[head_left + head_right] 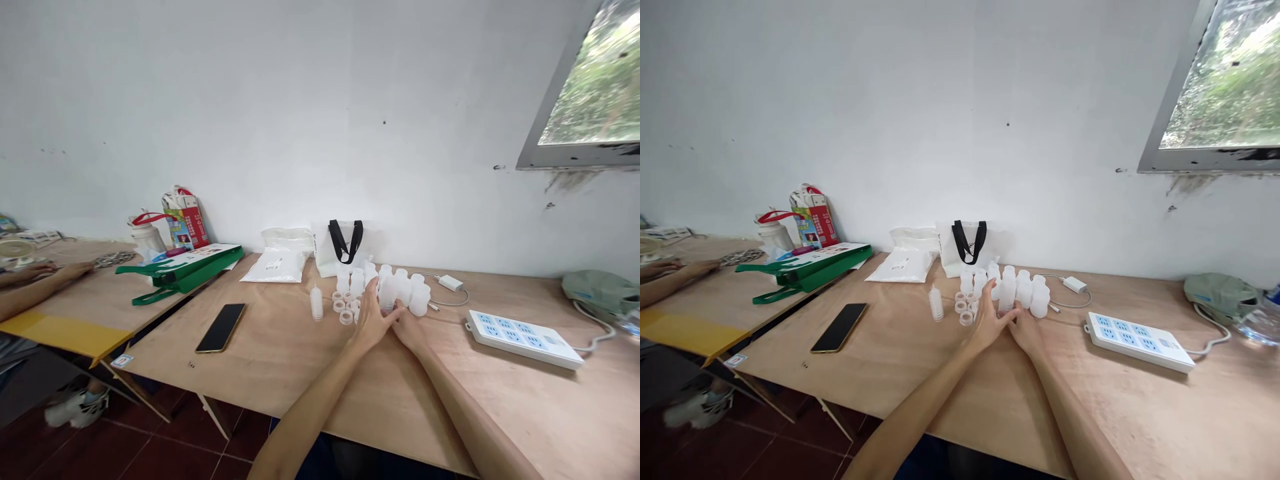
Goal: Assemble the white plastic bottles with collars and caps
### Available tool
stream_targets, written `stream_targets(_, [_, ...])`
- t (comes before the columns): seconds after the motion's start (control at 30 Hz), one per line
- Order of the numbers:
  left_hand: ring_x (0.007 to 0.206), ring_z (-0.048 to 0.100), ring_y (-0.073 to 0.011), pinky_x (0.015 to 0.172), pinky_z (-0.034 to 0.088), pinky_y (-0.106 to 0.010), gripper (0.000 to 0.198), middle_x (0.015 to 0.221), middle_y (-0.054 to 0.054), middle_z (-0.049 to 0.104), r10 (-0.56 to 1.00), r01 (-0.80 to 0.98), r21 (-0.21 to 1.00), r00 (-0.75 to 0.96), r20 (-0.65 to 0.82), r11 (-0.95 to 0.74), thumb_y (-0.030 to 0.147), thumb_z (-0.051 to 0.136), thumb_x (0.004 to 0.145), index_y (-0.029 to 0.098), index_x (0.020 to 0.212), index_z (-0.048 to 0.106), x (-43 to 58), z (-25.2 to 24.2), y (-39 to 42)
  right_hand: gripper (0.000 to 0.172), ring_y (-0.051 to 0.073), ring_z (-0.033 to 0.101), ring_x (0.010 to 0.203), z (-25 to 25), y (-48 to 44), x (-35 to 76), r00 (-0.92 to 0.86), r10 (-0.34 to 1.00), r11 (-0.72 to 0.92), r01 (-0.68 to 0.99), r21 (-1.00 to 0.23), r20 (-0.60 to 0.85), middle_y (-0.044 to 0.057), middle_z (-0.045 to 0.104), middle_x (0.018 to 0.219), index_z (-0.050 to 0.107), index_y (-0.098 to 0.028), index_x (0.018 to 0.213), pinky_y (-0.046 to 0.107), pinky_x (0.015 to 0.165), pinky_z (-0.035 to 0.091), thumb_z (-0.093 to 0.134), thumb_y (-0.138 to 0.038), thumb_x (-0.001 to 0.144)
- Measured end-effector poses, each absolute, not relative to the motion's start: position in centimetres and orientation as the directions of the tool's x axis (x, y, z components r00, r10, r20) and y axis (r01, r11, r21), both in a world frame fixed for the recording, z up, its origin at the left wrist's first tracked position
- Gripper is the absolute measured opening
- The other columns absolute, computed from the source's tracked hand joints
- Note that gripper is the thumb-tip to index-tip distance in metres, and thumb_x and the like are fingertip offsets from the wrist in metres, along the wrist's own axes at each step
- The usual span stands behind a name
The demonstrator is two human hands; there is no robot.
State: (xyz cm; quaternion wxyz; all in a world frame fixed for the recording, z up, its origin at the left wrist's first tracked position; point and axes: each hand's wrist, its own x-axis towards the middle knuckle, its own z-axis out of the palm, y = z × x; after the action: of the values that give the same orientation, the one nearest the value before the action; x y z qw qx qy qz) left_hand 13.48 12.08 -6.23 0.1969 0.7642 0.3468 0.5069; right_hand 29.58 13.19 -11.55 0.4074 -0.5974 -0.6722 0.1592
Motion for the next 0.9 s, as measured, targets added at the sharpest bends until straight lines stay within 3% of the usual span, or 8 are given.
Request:
stream_targets(0.13, [0.151, 0.031, -0.0298, 0.122, 0.033, -0.050, 0.071, 0.161, -0.015, 0.032, 0.765, 0.327, 0.698, 0.154, 0.625, -0.637, 0.042, 0.054, 0.100, 0.024, 0.157, 0.016, 14.9, -6.8, 11.4, 0.027, 0.029, 0.070, 0.103, -11.7, 13.1, 29.7, 0.038, 0.938, 0.225, 0.691, -0.687, 0.345, 0.008, 0.074, 0.106, 0.055, -0.025, 0.113, 0.039, 0.085, 0.053, 0.052, -0.041, 0.092])
stream_targets(0.3, [0.151, 0.032, -0.0304, 0.123, 0.032, -0.052, 0.070, 0.161, -0.016, 0.033, 0.738, 0.362, 0.648, 0.240, 0.630, -0.671, 0.037, 0.052, 0.101, 0.022, 0.158, 0.015, 14.0, -8.2, 11.2, 0.023, 0.029, 0.070, 0.102, -11.7, 12.9, 29.6, 0.035, 0.940, 0.221, 0.695, -0.684, 0.339, 0.008, 0.075, 0.105, 0.052, -0.027, 0.112, 0.038, 0.084, 0.052, 0.054, -0.040, 0.093])
stream_targets(0.43, [0.154, 0.025, -0.0292, 0.124, 0.029, -0.052, 0.067, 0.166, -0.014, 0.024, 0.693, 0.422, 0.567, 0.258, 0.673, -0.707, 0.033, 0.050, 0.102, 0.025, 0.159, 0.016, 13.9, -8.1, 11.3, 0.019, 0.028, 0.070, 0.100, -11.7, 12.8, 29.7, 0.041, 0.942, 0.209, 0.706, -0.676, 0.333, 0.008, 0.074, 0.104, 0.053, -0.027, 0.107, 0.036, 0.082, 0.051, 0.054, -0.039, 0.093])
stream_targets(0.63, [0.153, 0.026, -0.0308, 0.122, 0.031, -0.053, 0.058, 0.170, -0.005, 0.012, 0.645, 0.512, 0.431, 0.376, 0.666, -0.743, 0.027, 0.053, 0.100, 0.034, 0.155, 0.034, 14.1, -7.8, 11.0, 0.027, 0.025, 0.068, 0.103, -11.7, 12.7, 29.6, 0.034, 0.942, 0.205, 0.732, -0.649, 0.335, 0.009, 0.072, 0.113, 0.053, -0.026, 0.119, 0.034, 0.083, 0.049, 0.051, -0.034, 0.094])
stream_targets(0.9, [0.153, 0.027, -0.0297, 0.123, 0.032, -0.049, 0.063, 0.170, -0.005, 0.010, 0.693, 0.504, 0.492, 0.374, 0.616, -0.710, 0.030, 0.054, 0.100, 0.034, 0.158, 0.030, 13.5, -7.8, 11.3, 0.031, 0.027, 0.066, 0.105, -11.5, 12.2, 29.4, -0.002, 0.942, 0.216, 0.770, -0.601, 0.335, 0.010, 0.070, 0.115, 0.051, -0.024, 0.124, 0.033, 0.082, 0.047, 0.051, -0.029, 0.093])
